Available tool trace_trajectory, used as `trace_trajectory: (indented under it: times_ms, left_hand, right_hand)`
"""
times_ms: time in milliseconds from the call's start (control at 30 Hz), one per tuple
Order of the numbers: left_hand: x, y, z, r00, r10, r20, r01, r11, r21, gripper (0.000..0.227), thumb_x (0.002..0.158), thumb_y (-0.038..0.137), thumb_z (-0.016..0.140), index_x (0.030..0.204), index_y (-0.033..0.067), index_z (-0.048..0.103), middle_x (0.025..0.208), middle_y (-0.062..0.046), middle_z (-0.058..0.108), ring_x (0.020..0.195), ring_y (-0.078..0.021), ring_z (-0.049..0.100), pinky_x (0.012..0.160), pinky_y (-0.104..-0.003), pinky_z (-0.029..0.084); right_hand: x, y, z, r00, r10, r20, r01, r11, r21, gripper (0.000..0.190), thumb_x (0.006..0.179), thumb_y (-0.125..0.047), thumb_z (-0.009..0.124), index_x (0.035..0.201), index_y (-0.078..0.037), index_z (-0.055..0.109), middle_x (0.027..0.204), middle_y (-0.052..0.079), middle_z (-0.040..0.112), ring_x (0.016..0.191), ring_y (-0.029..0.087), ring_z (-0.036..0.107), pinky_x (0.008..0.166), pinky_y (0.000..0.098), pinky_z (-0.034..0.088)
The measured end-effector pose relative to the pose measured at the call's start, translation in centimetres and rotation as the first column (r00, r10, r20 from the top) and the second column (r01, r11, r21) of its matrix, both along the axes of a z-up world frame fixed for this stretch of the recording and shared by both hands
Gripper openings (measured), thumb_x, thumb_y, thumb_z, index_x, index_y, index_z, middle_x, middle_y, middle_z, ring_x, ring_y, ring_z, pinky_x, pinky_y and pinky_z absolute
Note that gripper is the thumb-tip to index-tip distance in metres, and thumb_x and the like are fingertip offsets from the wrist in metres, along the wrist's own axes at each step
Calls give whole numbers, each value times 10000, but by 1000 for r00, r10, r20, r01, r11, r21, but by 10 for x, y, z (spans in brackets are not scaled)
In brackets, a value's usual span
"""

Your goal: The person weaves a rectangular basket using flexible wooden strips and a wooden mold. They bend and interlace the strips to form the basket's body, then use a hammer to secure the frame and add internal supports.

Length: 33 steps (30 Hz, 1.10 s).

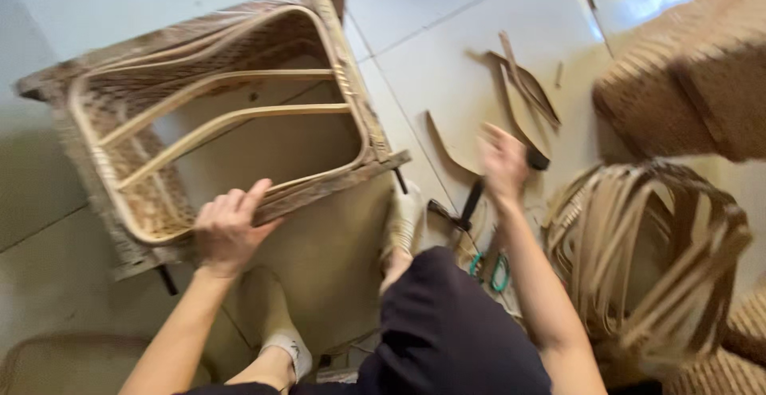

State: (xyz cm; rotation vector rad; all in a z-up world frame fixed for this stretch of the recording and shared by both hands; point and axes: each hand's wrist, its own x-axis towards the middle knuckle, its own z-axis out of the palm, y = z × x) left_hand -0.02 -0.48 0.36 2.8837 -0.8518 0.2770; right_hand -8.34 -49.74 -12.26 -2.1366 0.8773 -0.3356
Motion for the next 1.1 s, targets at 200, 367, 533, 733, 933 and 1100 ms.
trace_trajectory:
  times_ms: [200, 367, 533, 733, 933, 1100]
  left_hand:
    - [9, -12, 12, 998, 38, -43, -40, 997, -63, 679, 662, 450, 895, 1262, 201, 698, 860, -14, 612, 782, -209, 627, 676, -371, 491]
    - [11, -22, 6, 999, 16, -32, -18, 997, -69, 711, 616, 509, 873, 1192, 142, 678, 960, -48, 657, 798, -233, 648, 696, -381, 508]
    - [16, -25, 2, 999, 21, 28, -19, 997, -77, 655, 640, 535, 855, 1148, 157, 684, 841, -33, 615, 726, -244, 634, 716, -383, 517]
    - [16, -23, -4, 1000, 24, 21, -21, 996, -91, 590, 716, 587, 823, 1100, 159, 689, 814, -31, 606, 687, -234, 629, 658, -373, 497]
    - [14, -25, -1, 999, 12, 44, -7, 994, -112, 569, 776, 642, 785, 1035, 141, 709, 777, -37, 589, 642, -237, 605, 628, -374, 485]
    - [16, -20, -7, 999, 1, 39, 4, 992, -124, 570, 768, 632, 776, 1055, 144, 705, 801, -32, 588, 682, -226, 610, 646, -367, 485]
  right_hand:
    - [-96, -62, -72, 974, -116, -193, 69, 970, -233, 636, 841, -256, 815, 1336, 49, 555, 1270, 286, 576, 1206, 418, 536, 1032, 496, 424]
    - [-87, -66, -91, 972, -221, -76, 203, 959, -199, 540, 887, -238, 746, 1309, 40, 557, 1149, 199, 668, 1076, 351, 656, 984, 444, 508]
    - [-62, -48, -14, 991, -128, -31, 128, 992, -14, 341, 991, -215, 662, 1249, -11, 573, 990, 121, 633, 842, 257, 603, 735, 407, 503]
    - [-6, 42, 115, 930, 363, -53, -361, 932, 44, 181, 1155, -135, 483, 1200, -34, 625, 895, 91, 634, 622, 156, 600, 468, 267, 534]
    - [45, 115, 160, 544, 833, -103, -782, 459, -421, 567, 1024, -161, 606, 1550, -73, 413, 951, 128, 655, 607, 204, 614, 474, 307, 572]
    - [55, 120, 169, 470, 861, -195, -790, 312, -528, 603, 1017, -195, 626, 1555, -113, 366, 894, 108, 621, 569, 177, 569, 447, 322, 545]
